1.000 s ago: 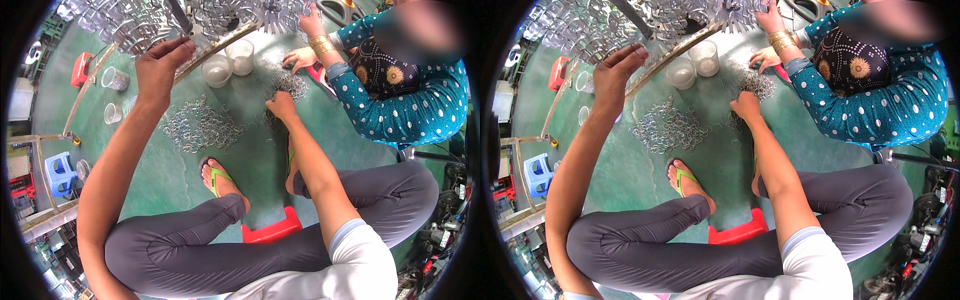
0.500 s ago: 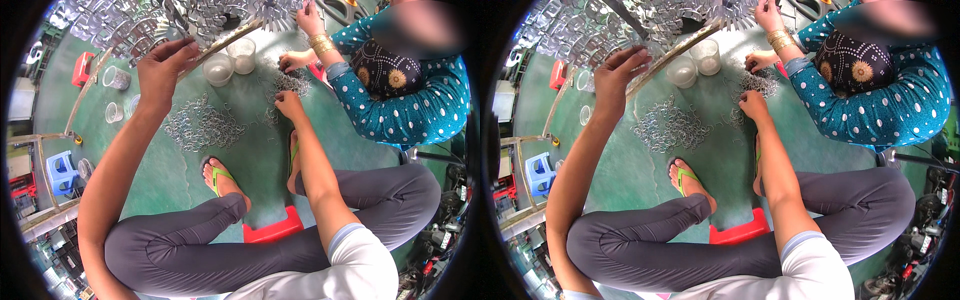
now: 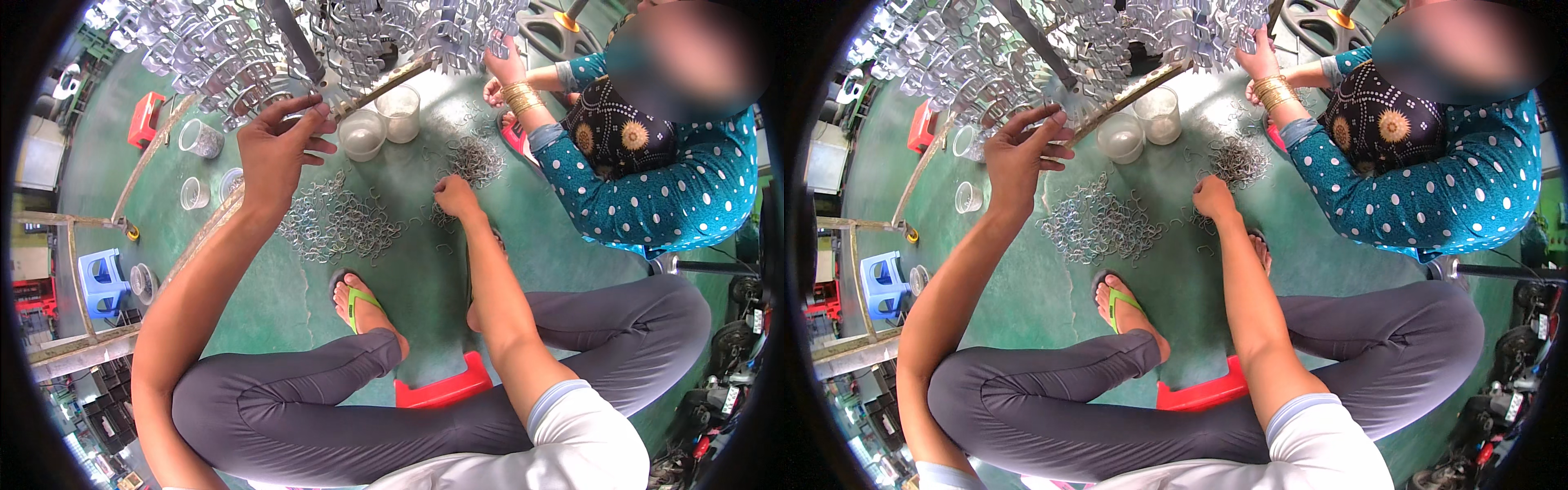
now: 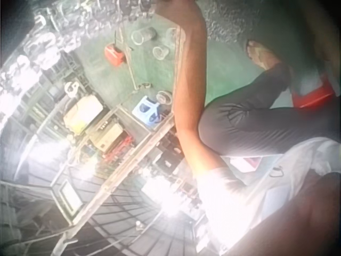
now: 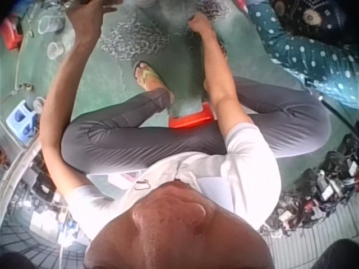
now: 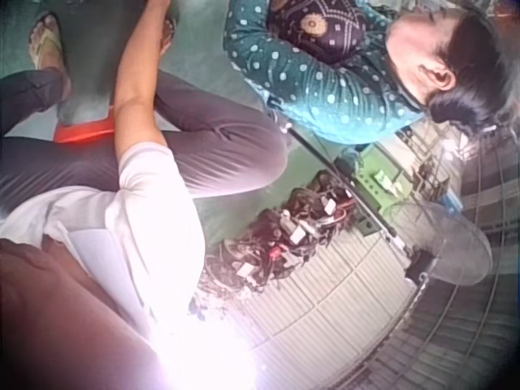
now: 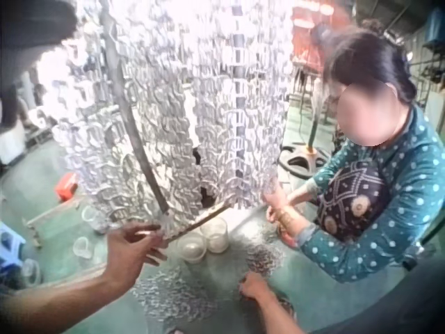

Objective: The person hooks metal rings and decorative metal pieces onto a central wire frame by hand, picking up components from the floor and attaching them to the tiered structure.

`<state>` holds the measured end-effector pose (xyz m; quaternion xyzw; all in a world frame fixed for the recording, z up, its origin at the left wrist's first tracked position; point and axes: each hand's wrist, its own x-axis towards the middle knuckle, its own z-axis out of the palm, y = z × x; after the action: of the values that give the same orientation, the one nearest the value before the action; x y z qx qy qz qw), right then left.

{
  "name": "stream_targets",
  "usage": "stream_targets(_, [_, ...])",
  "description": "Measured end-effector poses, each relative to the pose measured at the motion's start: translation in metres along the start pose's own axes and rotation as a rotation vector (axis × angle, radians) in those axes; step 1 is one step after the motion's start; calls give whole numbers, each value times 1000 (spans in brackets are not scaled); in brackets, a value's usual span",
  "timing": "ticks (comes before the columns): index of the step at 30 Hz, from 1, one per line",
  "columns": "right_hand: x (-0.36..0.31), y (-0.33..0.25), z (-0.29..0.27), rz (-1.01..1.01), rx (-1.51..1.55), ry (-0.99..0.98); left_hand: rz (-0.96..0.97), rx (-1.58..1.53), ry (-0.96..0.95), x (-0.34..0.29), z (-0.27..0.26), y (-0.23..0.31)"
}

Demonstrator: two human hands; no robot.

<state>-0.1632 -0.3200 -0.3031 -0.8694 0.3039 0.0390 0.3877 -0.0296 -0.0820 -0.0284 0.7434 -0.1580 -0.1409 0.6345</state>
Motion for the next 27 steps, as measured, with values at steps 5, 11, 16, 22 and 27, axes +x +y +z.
stream_targets(5, [-10,-6,18,54,9,-23,-9,-42,-31,-2,0,-11])
stream_targets(11, [-11,-35,18,-50,184,92,-55,-120,-58,-6,5,-18])
stream_targets(16, [-15,-55,-10,-181,250,111,-68,-154,-65,-9,9,-17])
stream_targets(22, [-40,-138,-60,-417,581,140,-108,-149,-46,-6,7,-16])
stream_targets(27, [-38,-165,-67,-489,502,176,-109,-178,-52,1,2,-21])
